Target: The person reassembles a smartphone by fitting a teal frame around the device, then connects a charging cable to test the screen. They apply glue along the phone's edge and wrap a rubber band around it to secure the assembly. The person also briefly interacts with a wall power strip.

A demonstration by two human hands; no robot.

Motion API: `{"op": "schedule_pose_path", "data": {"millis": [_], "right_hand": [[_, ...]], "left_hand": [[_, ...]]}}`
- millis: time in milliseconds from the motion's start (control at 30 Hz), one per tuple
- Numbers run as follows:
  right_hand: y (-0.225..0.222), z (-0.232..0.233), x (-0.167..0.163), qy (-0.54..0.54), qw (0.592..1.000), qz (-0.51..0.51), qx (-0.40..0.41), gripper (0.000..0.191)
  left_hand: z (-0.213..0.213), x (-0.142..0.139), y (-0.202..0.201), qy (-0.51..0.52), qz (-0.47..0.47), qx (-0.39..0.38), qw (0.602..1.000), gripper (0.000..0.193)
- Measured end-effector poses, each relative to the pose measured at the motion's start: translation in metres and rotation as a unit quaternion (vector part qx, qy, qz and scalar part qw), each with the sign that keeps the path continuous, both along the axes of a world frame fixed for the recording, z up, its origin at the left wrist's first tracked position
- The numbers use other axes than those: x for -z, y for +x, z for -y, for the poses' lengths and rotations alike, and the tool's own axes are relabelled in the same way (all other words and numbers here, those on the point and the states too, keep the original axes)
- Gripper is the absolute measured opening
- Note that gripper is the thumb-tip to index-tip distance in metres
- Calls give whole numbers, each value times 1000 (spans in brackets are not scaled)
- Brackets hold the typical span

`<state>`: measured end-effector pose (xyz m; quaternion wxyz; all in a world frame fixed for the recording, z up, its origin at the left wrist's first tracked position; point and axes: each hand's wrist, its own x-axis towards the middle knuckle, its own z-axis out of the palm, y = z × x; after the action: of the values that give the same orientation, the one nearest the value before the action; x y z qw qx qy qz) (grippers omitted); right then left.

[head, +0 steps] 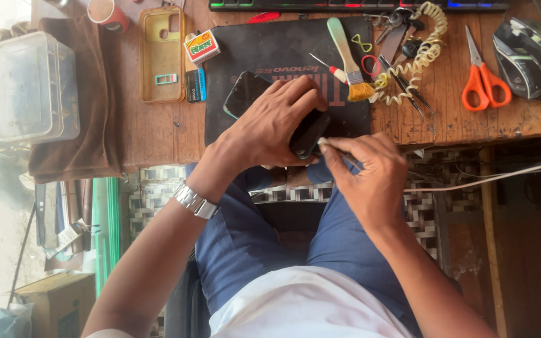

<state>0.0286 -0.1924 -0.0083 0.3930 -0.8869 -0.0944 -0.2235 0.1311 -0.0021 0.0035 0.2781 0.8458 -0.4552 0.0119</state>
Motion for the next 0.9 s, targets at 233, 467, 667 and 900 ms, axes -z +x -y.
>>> {"op": "schedule_pose_path", "data": {"millis": [233,467,667,900], "right_hand": [[9,3,-9,-65,997,-32,6,12],[15,-5,-8,-97,995,-33,8,20],[23,-12,-5,-141,990,-32,-6,28],[41,-36,-17,-148,987,-66,1,60]], "left_hand": [[-5,-1,5,15,34,-12,999,102],[-66,-4,-2,-58,3,-123,991,124],[-115,9,-7,-127,-64,-190,971,119],[-130,23,4,-141,-63,-215,964,113]]}}
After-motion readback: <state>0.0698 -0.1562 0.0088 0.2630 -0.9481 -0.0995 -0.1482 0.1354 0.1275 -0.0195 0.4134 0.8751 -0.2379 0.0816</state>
